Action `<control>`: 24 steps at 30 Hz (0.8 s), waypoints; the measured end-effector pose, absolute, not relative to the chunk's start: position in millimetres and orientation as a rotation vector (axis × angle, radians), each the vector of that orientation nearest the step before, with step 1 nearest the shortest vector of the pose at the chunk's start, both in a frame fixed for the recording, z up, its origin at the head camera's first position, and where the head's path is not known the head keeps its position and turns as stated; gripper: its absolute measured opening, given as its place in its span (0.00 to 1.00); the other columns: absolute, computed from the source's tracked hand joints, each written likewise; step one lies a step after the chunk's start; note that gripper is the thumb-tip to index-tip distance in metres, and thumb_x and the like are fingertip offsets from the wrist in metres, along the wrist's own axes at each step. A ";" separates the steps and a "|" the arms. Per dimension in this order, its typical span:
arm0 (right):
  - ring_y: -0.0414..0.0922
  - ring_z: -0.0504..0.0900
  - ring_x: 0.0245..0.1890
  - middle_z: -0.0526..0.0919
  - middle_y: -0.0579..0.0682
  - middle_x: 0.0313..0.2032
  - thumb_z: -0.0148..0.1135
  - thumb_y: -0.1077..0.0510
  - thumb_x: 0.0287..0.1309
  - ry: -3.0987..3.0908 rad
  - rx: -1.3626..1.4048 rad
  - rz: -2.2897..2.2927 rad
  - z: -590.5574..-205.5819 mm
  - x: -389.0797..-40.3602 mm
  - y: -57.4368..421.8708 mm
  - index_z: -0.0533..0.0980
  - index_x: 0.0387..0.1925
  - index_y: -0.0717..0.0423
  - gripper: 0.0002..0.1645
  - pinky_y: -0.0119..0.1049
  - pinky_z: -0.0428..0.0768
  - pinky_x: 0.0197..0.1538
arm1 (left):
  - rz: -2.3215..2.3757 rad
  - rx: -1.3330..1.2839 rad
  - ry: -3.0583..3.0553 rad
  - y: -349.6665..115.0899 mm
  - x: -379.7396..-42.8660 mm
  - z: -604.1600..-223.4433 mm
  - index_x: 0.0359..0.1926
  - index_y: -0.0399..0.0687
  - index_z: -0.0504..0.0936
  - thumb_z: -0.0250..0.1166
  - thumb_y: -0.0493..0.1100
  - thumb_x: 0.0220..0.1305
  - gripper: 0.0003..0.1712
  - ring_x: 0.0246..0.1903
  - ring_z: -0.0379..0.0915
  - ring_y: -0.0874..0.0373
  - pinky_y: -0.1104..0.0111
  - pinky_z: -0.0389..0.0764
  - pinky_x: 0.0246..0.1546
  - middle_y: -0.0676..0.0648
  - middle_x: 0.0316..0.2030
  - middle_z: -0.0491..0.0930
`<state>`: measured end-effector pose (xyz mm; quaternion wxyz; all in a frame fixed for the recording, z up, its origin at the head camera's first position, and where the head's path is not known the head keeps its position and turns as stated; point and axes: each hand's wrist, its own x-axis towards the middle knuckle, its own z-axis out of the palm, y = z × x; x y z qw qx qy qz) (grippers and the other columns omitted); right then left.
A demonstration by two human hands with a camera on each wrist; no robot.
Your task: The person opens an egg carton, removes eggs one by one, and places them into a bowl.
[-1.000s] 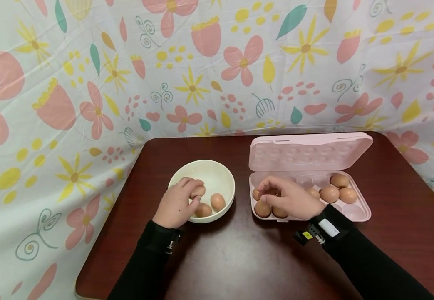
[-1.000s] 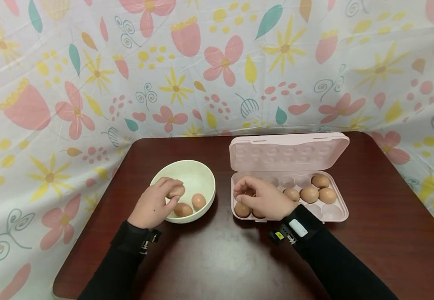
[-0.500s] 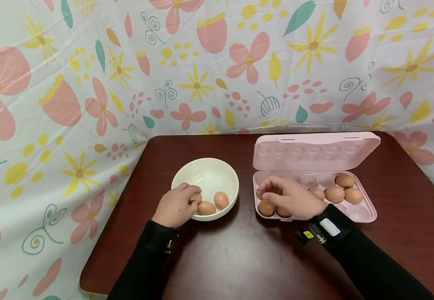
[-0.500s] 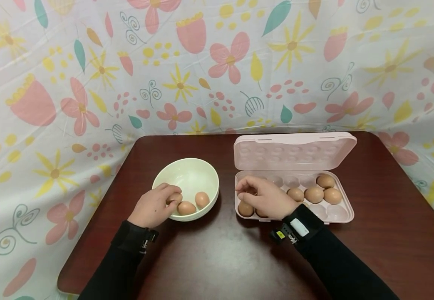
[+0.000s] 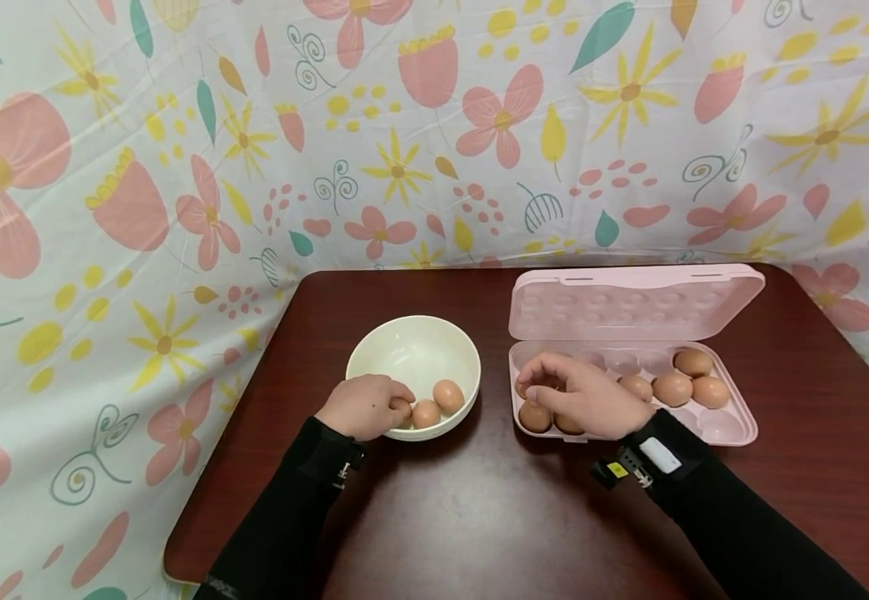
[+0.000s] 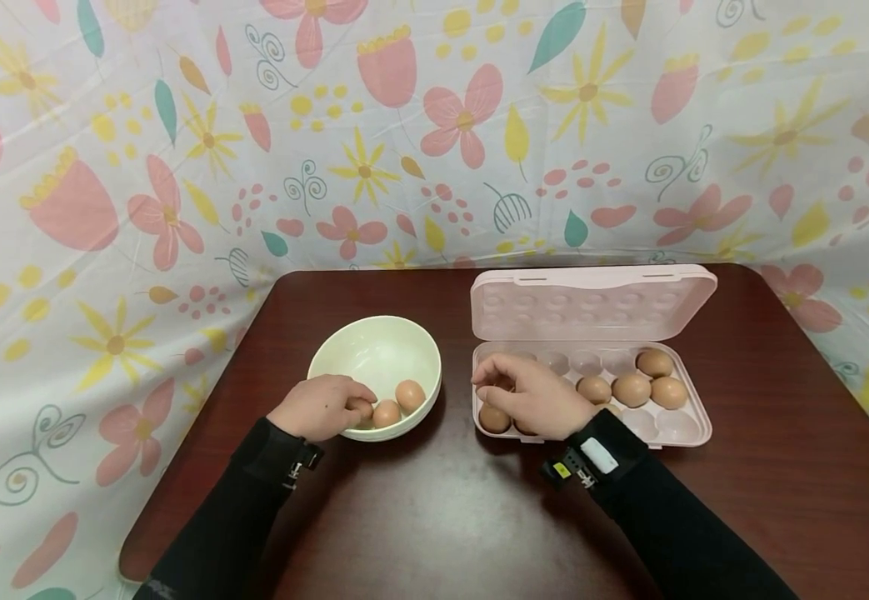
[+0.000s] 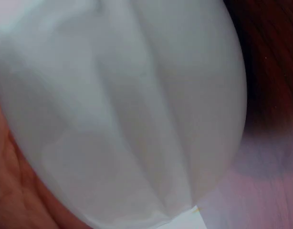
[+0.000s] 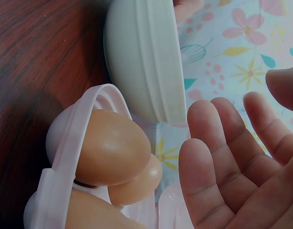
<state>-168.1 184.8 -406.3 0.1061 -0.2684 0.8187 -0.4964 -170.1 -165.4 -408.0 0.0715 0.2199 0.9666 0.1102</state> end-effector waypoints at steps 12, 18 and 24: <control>0.46 0.79 0.31 0.84 0.54 0.43 0.60 0.59 0.70 2.432 -0.827 -1.437 -408.9 -167.7 187.3 0.79 0.48 0.55 0.08 0.32 0.78 0.39 | 0.389 0.702 2.851 -168.6 -168.4 -409.4 0.54 0.58 0.86 0.60 0.45 0.65 0.17 0.42 0.76 0.63 0.63 0.76 0.46 0.60 0.41 0.83; 0.47 0.80 0.31 0.84 0.53 0.43 0.59 0.59 0.70 2.441 -0.834 -1.421 -410.1 -168.7 189.5 0.79 0.48 0.53 0.09 0.31 0.77 0.40 | 0.456 0.681 2.851 -166.9 -167.2 -407.3 0.56 0.53 0.83 0.60 0.47 0.68 0.18 0.45 0.76 0.61 0.62 0.76 0.49 0.56 0.40 0.81; 0.42 0.80 0.35 0.84 0.53 0.43 0.60 0.60 0.69 2.462 -0.852 -1.406 -414.4 -170.5 191.2 0.79 0.48 0.53 0.08 0.31 0.77 0.43 | 0.534 0.670 2.884 -163.3 -166.2 -406.9 0.57 0.50 0.82 0.58 0.45 0.67 0.20 0.43 0.75 0.60 0.63 0.76 0.47 0.51 0.47 0.80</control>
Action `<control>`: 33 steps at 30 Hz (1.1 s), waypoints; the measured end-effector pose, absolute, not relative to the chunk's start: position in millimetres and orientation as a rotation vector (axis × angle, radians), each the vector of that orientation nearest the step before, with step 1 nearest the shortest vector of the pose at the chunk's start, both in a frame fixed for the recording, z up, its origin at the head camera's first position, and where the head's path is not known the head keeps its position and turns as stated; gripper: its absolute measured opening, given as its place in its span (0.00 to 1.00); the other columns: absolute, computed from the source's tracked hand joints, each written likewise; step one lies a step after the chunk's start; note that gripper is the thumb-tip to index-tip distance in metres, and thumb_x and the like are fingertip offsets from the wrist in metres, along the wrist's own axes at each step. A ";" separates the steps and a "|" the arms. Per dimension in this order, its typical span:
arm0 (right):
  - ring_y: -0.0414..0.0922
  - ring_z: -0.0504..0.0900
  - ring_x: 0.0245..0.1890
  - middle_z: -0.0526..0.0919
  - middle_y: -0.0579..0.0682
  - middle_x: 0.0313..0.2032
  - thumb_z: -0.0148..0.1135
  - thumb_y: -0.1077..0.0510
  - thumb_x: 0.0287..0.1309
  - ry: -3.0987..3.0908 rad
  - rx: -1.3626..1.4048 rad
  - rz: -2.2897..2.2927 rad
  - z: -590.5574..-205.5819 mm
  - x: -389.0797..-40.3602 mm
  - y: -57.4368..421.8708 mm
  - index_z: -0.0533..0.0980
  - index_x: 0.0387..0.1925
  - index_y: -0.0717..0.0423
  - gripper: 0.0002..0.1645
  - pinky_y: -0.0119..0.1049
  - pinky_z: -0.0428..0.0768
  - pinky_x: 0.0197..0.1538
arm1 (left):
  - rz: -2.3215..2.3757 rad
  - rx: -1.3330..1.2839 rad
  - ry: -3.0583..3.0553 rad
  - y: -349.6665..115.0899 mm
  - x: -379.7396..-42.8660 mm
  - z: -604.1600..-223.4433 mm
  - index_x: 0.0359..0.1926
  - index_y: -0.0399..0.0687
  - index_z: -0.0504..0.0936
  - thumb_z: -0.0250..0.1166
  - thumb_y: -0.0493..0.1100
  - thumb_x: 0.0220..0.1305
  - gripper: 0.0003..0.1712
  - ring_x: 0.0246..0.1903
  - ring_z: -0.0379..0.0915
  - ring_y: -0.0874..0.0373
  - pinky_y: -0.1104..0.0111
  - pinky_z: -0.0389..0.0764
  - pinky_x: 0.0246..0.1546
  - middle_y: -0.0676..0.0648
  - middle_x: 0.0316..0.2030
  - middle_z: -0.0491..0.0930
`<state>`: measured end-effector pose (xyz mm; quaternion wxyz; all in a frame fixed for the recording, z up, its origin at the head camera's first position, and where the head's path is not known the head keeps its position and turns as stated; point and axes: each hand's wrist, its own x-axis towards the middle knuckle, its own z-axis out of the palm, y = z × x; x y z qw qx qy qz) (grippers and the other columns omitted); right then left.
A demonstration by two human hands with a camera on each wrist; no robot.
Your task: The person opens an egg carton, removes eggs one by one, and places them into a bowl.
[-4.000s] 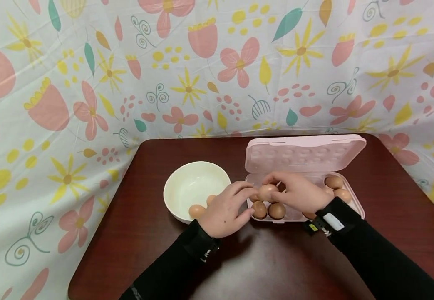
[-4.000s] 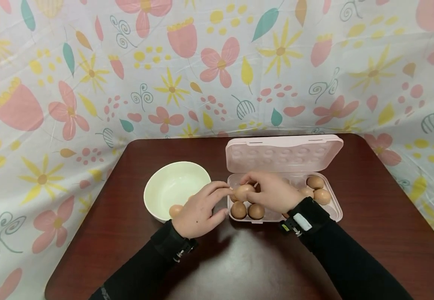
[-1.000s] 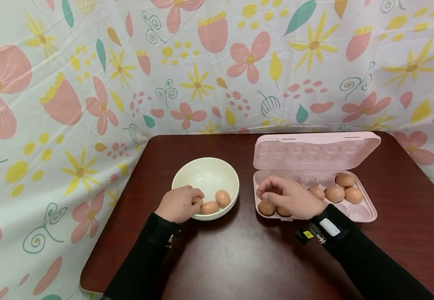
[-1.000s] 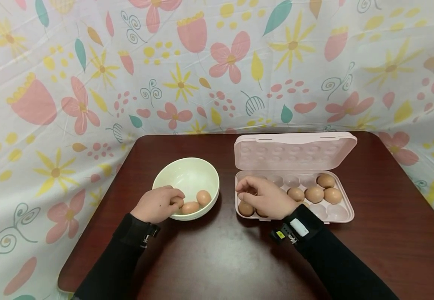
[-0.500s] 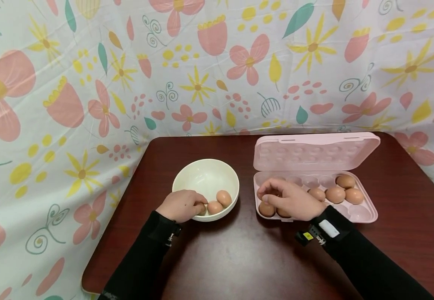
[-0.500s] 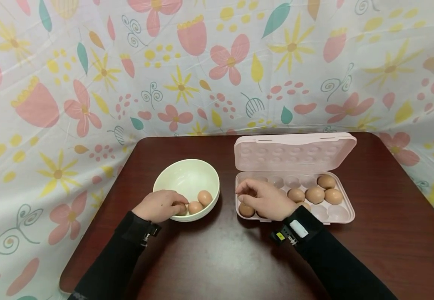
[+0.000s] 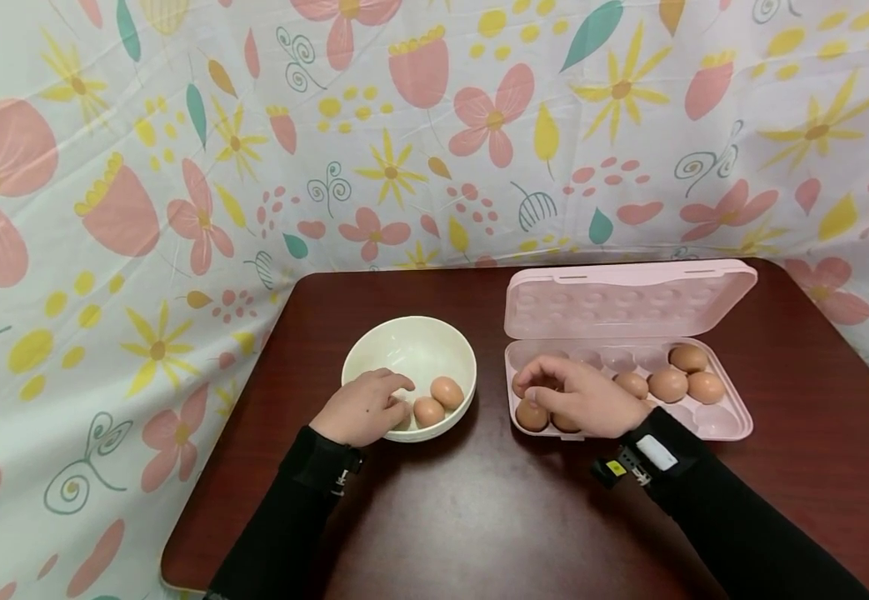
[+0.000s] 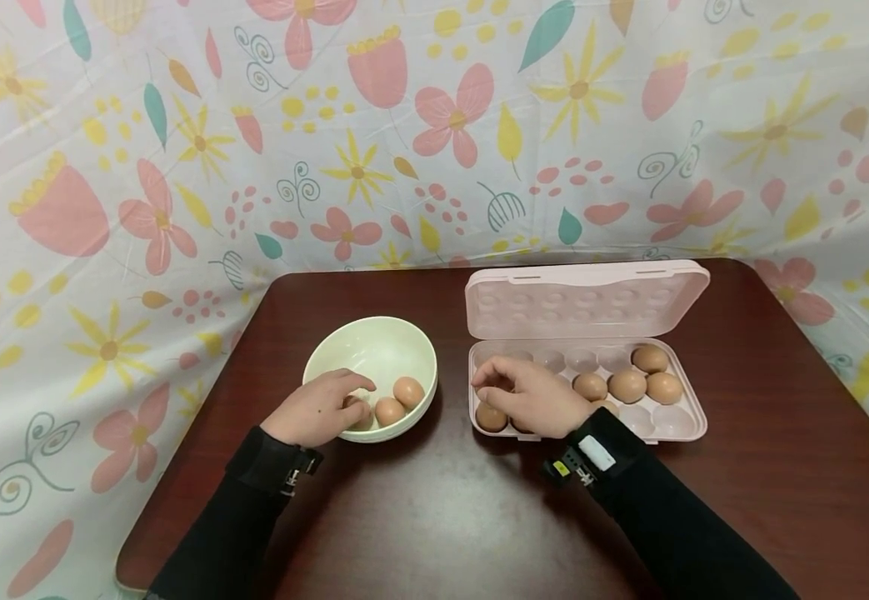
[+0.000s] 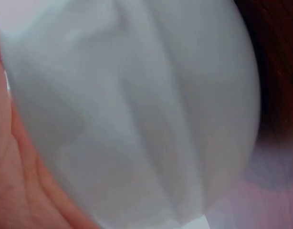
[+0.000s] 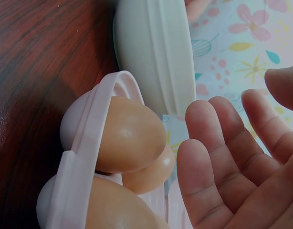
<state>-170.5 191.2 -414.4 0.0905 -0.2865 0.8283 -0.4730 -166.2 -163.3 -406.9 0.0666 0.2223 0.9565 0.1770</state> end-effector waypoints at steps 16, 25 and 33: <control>0.43 0.79 0.37 0.84 0.49 0.42 0.62 0.59 0.68 2.567 -0.833 -1.366 -420.3 -174.7 208.2 0.80 0.45 0.50 0.06 0.34 0.77 0.44 | 0.627 1.308 3.041 -103.5 -158.5 -391.5 0.51 0.48 0.84 0.65 0.42 0.65 0.14 0.55 0.73 0.53 0.62 0.71 0.58 0.47 0.53 0.78; 0.41 0.79 0.40 0.84 0.46 0.39 0.62 0.56 0.70 2.674 -0.785 -1.327 -418.9 -172.7 225.4 0.80 0.44 0.48 0.04 0.31 0.74 0.46 | 0.554 1.461 2.999 -61.8 -157.1 -391.5 0.52 0.51 0.84 0.65 0.43 0.63 0.16 0.57 0.73 0.53 0.63 0.71 0.60 0.48 0.55 0.78; 0.40 0.79 0.37 0.84 0.45 0.38 0.61 0.54 0.70 2.892 -0.638 -1.150 -410.1 -177.4 263.9 0.80 0.45 0.48 0.06 0.31 0.75 0.41 | 0.563 1.553 2.975 -31.1 -157.8 -402.7 0.49 0.52 0.84 0.65 0.42 0.62 0.14 0.57 0.72 0.57 0.67 0.71 0.59 0.53 0.55 0.77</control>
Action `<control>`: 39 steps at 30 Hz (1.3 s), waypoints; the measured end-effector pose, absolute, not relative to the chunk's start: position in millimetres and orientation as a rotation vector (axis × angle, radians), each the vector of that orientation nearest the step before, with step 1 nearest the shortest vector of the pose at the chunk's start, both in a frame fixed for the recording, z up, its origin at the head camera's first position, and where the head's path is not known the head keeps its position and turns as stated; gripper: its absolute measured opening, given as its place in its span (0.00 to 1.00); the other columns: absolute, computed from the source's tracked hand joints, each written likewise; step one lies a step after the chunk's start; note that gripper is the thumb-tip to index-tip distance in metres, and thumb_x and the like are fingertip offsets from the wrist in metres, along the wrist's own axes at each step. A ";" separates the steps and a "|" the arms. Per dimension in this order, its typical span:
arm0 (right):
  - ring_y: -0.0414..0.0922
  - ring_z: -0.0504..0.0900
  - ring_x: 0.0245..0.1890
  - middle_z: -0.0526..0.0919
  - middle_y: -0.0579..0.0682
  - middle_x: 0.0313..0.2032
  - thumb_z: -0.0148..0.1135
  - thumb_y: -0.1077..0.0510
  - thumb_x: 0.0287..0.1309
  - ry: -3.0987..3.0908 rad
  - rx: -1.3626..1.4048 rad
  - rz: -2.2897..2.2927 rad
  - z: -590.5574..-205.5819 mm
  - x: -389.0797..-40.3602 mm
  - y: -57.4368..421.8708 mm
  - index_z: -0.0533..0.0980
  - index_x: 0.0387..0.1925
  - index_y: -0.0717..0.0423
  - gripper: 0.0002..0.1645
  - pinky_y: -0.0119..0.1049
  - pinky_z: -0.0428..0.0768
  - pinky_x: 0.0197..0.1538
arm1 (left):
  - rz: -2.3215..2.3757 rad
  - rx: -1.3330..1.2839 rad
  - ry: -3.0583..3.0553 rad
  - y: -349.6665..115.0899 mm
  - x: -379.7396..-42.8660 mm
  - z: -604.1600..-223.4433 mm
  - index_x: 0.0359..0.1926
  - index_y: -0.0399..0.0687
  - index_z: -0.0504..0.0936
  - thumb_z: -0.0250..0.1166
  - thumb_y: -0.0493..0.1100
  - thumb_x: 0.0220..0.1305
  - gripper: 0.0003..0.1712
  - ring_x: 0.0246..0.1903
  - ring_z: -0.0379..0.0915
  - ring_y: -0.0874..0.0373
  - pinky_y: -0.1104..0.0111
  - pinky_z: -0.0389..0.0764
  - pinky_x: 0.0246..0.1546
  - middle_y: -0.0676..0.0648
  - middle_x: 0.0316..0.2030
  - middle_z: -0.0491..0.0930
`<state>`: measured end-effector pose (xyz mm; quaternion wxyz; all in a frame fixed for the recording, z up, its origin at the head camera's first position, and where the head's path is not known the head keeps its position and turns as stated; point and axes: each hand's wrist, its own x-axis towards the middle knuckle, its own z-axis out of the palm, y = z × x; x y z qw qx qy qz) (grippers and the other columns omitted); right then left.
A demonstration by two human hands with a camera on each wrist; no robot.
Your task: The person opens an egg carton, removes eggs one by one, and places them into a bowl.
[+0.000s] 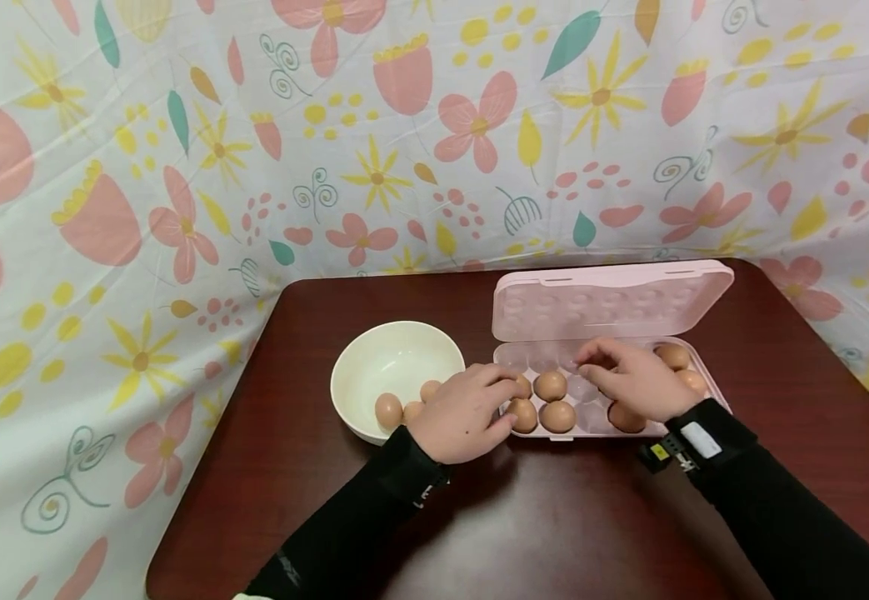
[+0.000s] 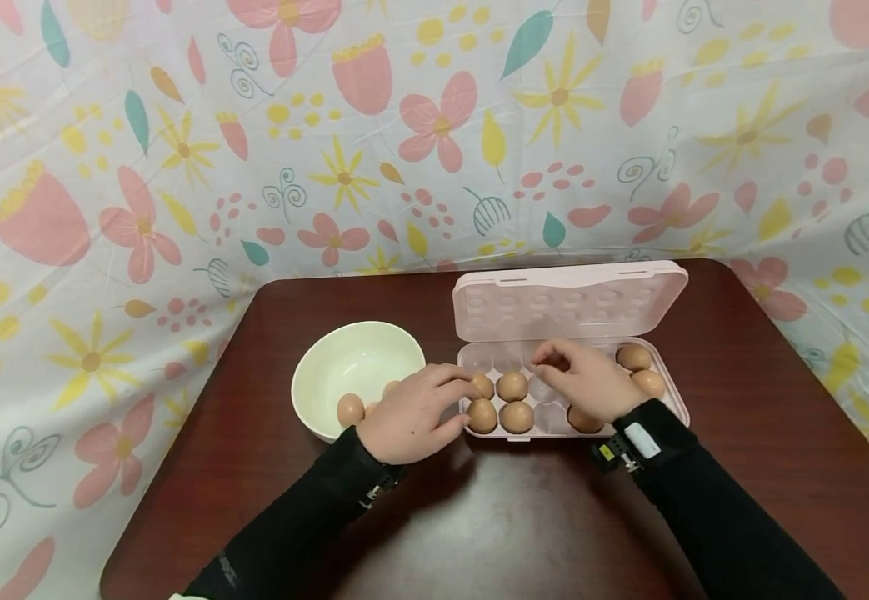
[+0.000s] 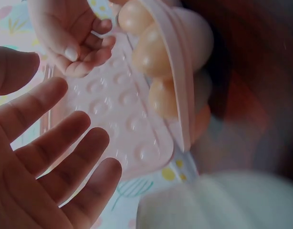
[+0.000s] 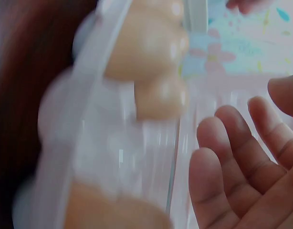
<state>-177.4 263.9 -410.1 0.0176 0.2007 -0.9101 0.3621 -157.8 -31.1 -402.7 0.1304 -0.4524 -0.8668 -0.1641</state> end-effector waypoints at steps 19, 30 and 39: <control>0.63 0.74 0.47 0.73 0.67 0.49 0.59 0.54 0.62 -2.979 0.069 0.692 -420.9 -197.7 343.3 0.77 0.49 0.63 0.19 0.61 0.73 0.46 | -0.478 -1.305 -2.524 -12.3 -152.4 -417.7 0.51 0.56 0.84 0.64 0.43 0.63 0.15 0.49 0.73 0.61 0.70 0.73 0.50 0.57 0.51 0.77; 0.65 0.75 0.47 0.75 0.69 0.48 0.59 0.52 0.60 -3.040 0.075 0.573 -427.6 -202.3 354.9 0.79 0.48 0.62 0.20 0.64 0.74 0.44 | -0.473 -1.297 -2.534 -7.9 -151.9 -417.7 0.51 0.56 0.84 0.64 0.43 0.63 0.16 0.48 0.73 0.60 0.71 0.74 0.48 0.56 0.50 0.77; 0.56 0.77 0.37 0.80 0.62 0.41 0.58 0.53 0.63 -3.121 0.170 0.529 -423.7 -213.6 362.0 0.78 0.43 0.59 0.15 0.52 0.74 0.40 | -0.494 -1.313 -2.532 -9.8 -155.0 -420.9 0.48 0.54 0.85 0.63 0.43 0.62 0.13 0.49 0.74 0.60 0.70 0.74 0.50 0.56 0.52 0.76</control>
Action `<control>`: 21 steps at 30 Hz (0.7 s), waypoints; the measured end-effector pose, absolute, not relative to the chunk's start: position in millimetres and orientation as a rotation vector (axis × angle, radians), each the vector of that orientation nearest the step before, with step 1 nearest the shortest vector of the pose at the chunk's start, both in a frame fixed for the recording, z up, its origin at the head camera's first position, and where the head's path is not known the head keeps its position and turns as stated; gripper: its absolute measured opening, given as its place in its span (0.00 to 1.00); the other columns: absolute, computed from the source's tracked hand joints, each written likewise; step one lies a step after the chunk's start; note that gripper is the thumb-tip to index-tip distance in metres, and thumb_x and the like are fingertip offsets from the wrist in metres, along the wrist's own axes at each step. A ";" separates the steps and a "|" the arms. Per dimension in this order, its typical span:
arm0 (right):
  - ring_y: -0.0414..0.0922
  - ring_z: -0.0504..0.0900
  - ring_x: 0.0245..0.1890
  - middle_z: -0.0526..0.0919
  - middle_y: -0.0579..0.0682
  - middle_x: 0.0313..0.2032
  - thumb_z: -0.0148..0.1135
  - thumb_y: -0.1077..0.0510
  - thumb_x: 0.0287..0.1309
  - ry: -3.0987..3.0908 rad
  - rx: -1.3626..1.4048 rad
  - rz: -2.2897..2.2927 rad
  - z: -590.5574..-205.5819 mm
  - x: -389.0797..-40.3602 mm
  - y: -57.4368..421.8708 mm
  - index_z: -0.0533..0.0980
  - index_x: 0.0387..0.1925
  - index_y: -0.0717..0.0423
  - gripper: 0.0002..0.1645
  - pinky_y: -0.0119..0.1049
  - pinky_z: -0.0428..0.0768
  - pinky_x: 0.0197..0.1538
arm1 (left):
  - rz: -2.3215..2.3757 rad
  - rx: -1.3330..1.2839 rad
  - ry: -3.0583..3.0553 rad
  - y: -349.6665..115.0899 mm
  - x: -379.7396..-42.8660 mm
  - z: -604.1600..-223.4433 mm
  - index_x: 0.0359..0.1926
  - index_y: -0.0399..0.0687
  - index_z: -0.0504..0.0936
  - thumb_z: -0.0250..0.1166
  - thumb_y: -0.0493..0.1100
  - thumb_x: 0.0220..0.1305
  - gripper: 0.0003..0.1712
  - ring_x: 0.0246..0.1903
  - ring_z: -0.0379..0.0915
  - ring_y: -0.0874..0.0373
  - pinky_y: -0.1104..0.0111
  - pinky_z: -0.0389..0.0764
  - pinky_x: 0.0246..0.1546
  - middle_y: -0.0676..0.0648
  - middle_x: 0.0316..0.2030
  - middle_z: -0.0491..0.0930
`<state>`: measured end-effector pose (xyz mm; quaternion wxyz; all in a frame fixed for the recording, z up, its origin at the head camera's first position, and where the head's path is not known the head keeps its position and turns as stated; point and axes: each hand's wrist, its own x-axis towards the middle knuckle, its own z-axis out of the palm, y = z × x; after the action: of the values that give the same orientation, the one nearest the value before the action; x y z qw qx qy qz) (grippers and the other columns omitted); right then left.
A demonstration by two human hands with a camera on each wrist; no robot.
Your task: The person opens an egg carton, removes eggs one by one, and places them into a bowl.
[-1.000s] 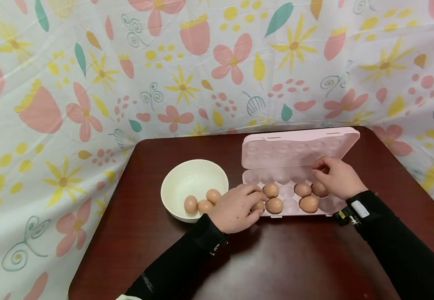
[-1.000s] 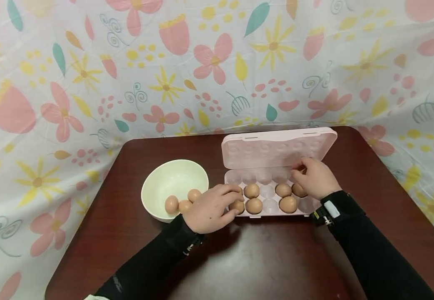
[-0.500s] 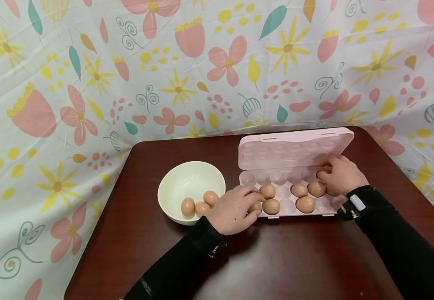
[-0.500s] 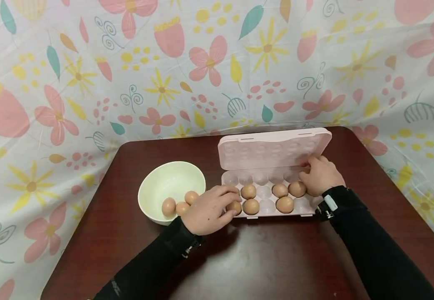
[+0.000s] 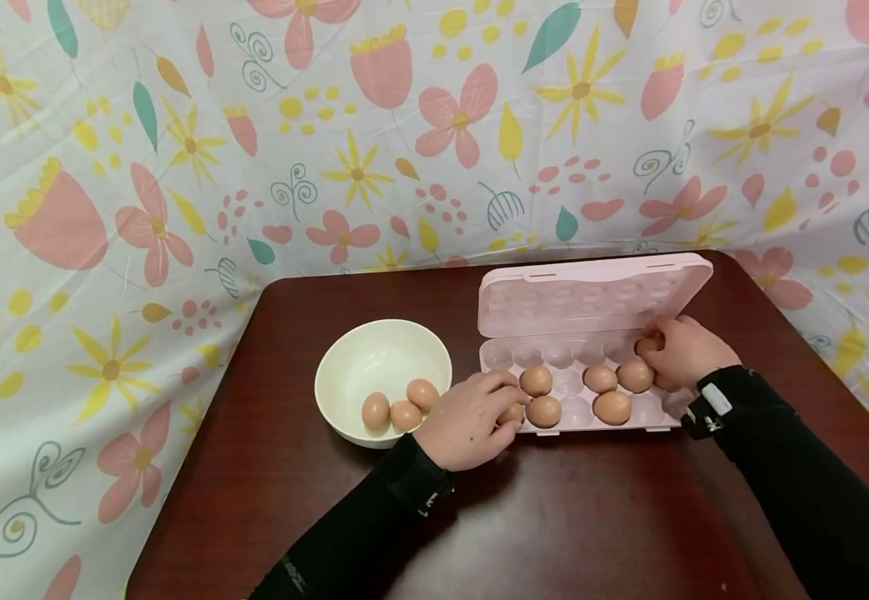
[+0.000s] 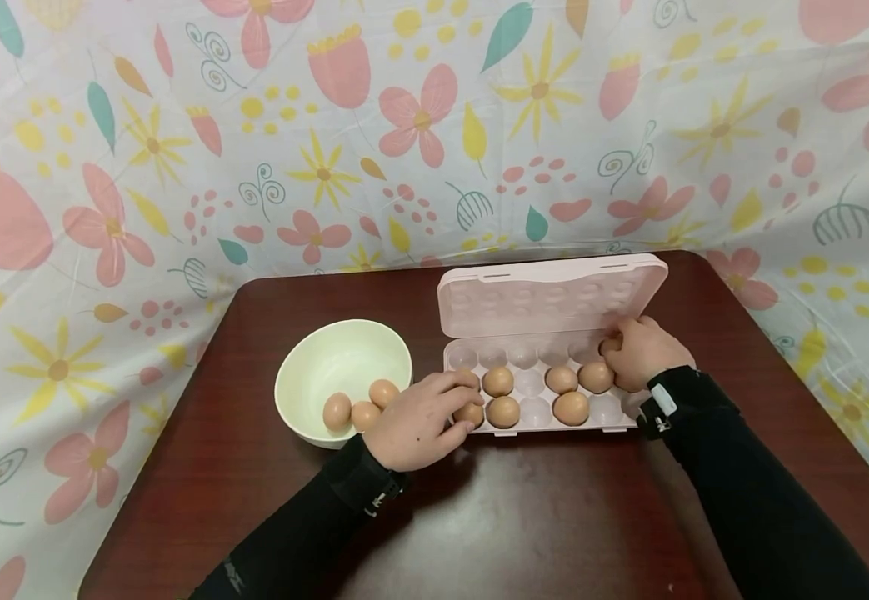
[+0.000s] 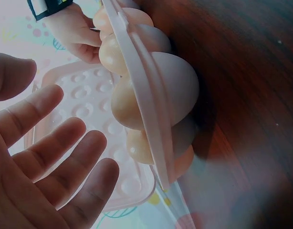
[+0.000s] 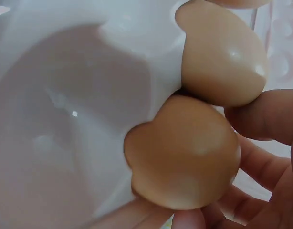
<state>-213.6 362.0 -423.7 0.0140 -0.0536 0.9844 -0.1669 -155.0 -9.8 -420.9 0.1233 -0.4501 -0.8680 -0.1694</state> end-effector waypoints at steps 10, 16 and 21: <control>0.50 0.74 0.30 0.81 0.55 0.37 0.62 0.63 0.52 2.848 -0.301 -0.476 -406.7 -215.5 358.2 0.82 0.54 0.57 0.24 0.40 0.71 0.33 | -0.506 -1.297 -2.553 -11.7 -156.0 -421.7 0.48 0.55 0.85 0.64 0.44 0.63 0.12 0.49 0.73 0.61 0.70 0.74 0.50 0.58 0.52 0.75; 0.55 0.70 0.39 0.74 0.63 0.47 0.66 0.66 0.42 2.806 -0.293 -0.457 -404.9 -213.7 354.5 0.80 0.59 0.59 0.35 0.40 0.69 0.36 | -0.520 -1.293 -2.561 -13.6 -153.4 -423.0 0.45 0.56 0.85 0.65 0.44 0.62 0.10 0.47 0.73 0.60 0.69 0.75 0.48 0.56 0.52 0.75; 0.61 0.63 0.47 0.62 0.72 0.54 0.66 0.67 0.37 2.832 -0.275 -0.418 -406.3 -211.7 352.9 0.81 0.58 0.60 0.37 0.41 0.68 0.37 | -0.524 -1.307 -2.554 -14.6 -153.3 -424.1 0.43 0.56 0.85 0.64 0.44 0.63 0.08 0.48 0.73 0.59 0.69 0.74 0.49 0.53 0.54 0.77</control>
<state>-211.7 352.9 -406.3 0.1326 -0.0946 0.9761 -0.1442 -153.3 -14.6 -424.1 0.1123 -0.4452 -0.8702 -0.1785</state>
